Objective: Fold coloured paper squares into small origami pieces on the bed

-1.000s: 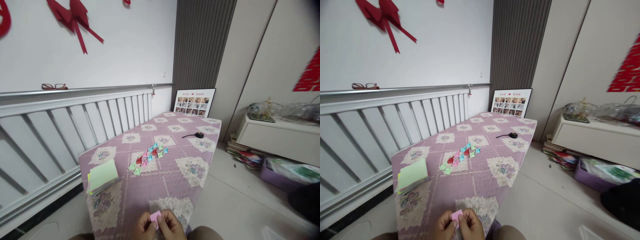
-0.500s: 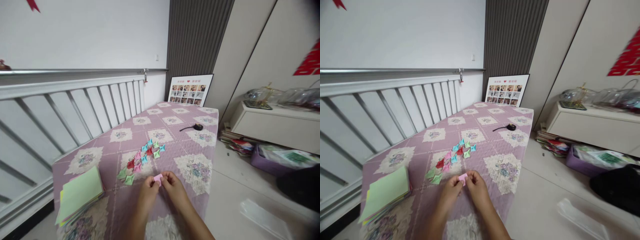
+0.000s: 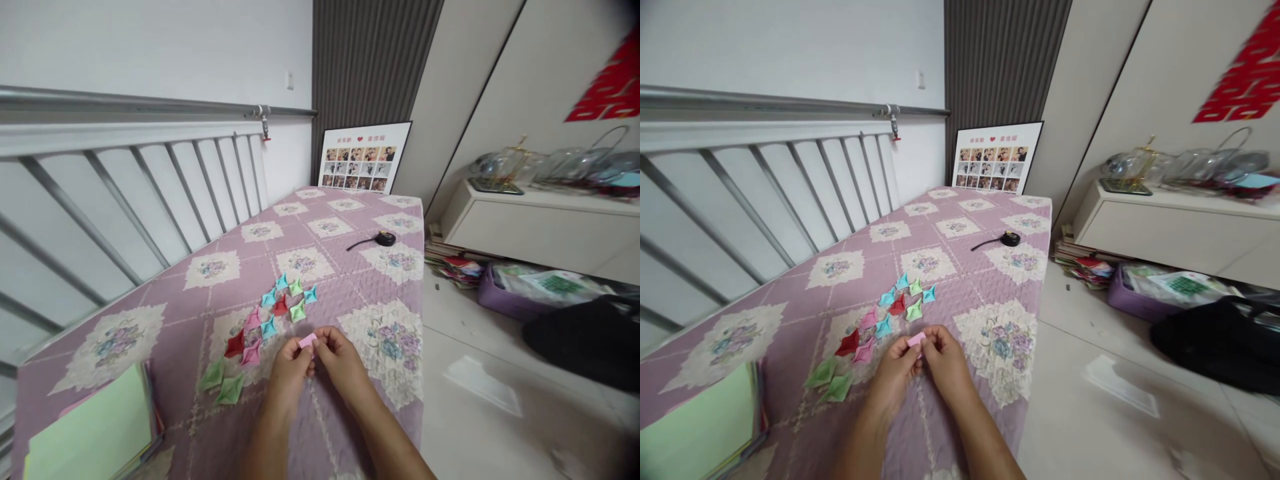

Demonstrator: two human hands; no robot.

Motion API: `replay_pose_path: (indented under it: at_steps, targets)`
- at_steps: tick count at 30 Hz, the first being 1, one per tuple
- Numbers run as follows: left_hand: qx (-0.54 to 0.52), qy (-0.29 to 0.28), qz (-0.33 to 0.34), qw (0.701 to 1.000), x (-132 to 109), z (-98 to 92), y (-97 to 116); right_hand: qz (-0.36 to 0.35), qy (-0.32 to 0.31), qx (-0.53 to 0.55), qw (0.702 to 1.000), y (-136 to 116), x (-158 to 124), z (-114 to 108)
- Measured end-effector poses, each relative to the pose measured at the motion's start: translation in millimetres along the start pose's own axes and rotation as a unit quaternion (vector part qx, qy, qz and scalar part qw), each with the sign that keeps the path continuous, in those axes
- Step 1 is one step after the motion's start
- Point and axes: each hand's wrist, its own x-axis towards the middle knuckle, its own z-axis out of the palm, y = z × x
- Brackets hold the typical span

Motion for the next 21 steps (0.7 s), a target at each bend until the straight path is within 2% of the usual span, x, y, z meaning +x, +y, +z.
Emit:
replay_pose_path:
  at_steps: [4,10,13,16,21]
  targets:
    - [-0.046,-0.018,-0.031,0.998,4,-1.9,2,-0.008,-0.003,-0.013,1.000,1,4,-4]
    - [0.006,-0.012,-0.020,1.000,14,1.6,-1,-0.014,-0.004,-0.055,0.998,0,8,-12]
    - [0.011,-0.004,-0.018,1.000,15,2.0,-3,-0.054,-0.014,-0.131,0.990,0,9,-14]
    - [0.004,0.007,-0.020,1.000,15,1.5,-5,-0.115,-0.018,-0.220,0.969,-2,10,-15]
    - [0.000,-0.003,-0.006,1.000,16,-0.5,-6,-0.182,-0.045,-0.263,0.946,-10,11,-13]
